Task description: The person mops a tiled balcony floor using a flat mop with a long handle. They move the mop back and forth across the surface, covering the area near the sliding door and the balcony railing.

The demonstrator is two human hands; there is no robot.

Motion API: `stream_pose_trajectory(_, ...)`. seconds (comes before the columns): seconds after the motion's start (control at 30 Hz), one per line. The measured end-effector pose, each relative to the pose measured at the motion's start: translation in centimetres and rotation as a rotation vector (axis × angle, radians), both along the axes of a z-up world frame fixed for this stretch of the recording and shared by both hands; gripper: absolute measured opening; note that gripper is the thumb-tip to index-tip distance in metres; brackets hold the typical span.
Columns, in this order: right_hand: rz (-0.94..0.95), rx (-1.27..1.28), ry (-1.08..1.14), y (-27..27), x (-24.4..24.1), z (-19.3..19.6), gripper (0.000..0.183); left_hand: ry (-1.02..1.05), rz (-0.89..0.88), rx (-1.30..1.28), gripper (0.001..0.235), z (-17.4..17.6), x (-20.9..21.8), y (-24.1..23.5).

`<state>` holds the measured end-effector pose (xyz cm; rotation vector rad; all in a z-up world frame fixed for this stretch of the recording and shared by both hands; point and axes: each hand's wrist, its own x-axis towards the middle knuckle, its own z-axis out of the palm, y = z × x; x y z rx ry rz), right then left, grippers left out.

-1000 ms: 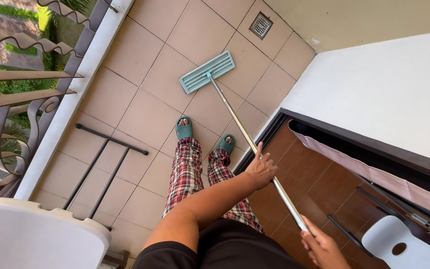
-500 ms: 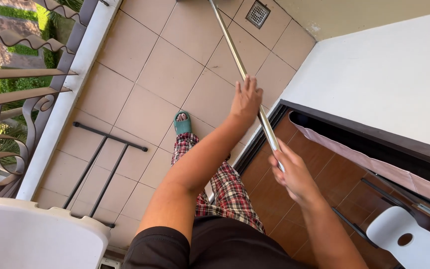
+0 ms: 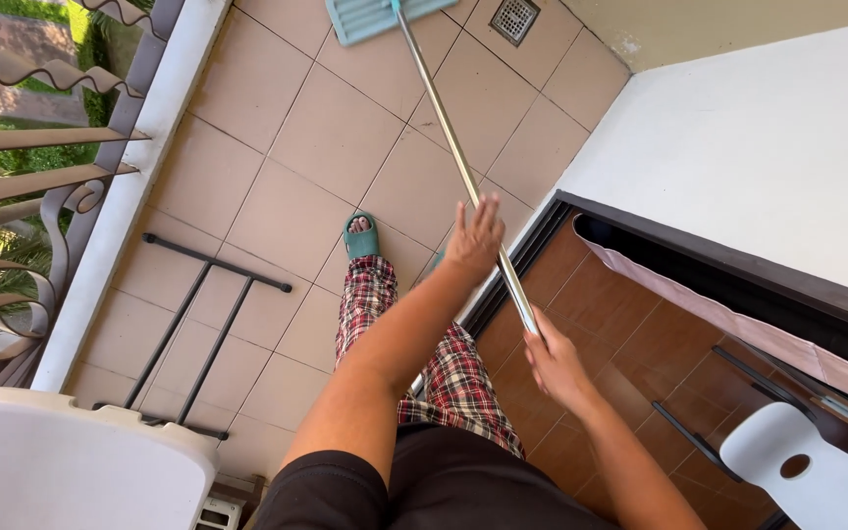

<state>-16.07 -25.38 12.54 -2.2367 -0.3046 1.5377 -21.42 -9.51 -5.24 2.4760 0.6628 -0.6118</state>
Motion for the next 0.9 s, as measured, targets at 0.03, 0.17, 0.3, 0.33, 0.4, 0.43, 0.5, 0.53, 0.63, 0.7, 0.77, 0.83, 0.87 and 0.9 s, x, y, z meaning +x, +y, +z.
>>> stream_pose_trajectory(0.03, 0.040, -0.115, 0.043, -1.4, 0.2, 1.6, 0.056, 0.028, -0.125, -0.075, 0.053, 1.3, -0.1, -1.2)
stream_pose_trajectory(0.17, 0.058, -0.360, 0.078, -8.6, 0.9, 6.8, 0.060, 0.001, -0.331, -0.291, 0.060, 5.0, -0.1, -8.3)
stream_pose_trajectory(0.3, 0.024, -0.453, 0.064, -13.8, 2.3, 10.1, 0.062, -0.040, -0.403, -0.355, 0.054, 7.0, 1.1, -13.0)
stream_pose_trajectory(0.33, 0.002, -0.478, 0.065, -14.4, 2.5, 11.0, 0.063, -0.063, -0.433, -0.369, 0.053, 7.6, 1.4, -13.7)
stream_pose_trajectory(0.4, -0.022, -0.493, 0.064, -14.8, 3.1, 13.1, 0.063, -0.086, -0.464, -0.373, 0.051, 8.7, 1.8, -14.7)
stream_pose_trajectory(0.43, -0.061, -0.511, 0.071, -14.6, 3.3, 14.3, 0.062, -0.135, -0.491, -0.360, 0.050, 9.3, 2.0, -15.0)
stream_pose_trajectory(0.5, -0.095, -0.511, 0.072, -14.9, 4.2, 16.2, 0.061, -0.185, -0.514, -0.328, 0.050, 10.5, 2.4, -15.3)
stream_pose_trajectory(0.53, -0.097, -0.532, 0.065, -15.5, 4.8, 17.0, 0.060, -0.283, -0.484, -0.314, 0.038, 11.3, 2.4, -15.4)
stream_pose_trajectory(0.63, 0.012, -0.470, 0.060, -20.6, 8.0, 17.1, 0.063, -0.489, -0.380, -0.258, 0.024, 12.4, 2.6, -16.8)
stream_pose_trajectory(0.7, 0.149, -0.398, 0.086, -22.6, 10.4, 17.1, 0.068, -0.573, -0.279, -0.224, 0.022, 12.6, 2.1, -18.0)
stream_pose_trajectory(0.77, 0.309, -0.355, 0.083, -21.5, 12.4, 17.6, 0.065, -0.680, -0.145, -0.151, 0.015, 12.6, 1.7, -18.3)
stream_pose_trajectory(0.83, 0.444, -0.383, 0.058, -16.2, 11.8, 19.1, 0.063, -0.661, -0.060, -0.090, 0.009, 12.1, 0.3, -18.0)
stream_pose_trajectory(0.87, 0.552, -0.417, 0.025, -13.4, 11.4, 19.8, 0.063, -0.653, 0.004, -0.043, 0.004, 11.8, -0.3, -17.7)
stream_pose_trajectory(0.9, 0.572, -0.407, 0.027, -11.8, 11.5, 18.9, 0.063, -0.645, 0.019, -0.028, 0.004, 12.9, -1.3, -15.6)
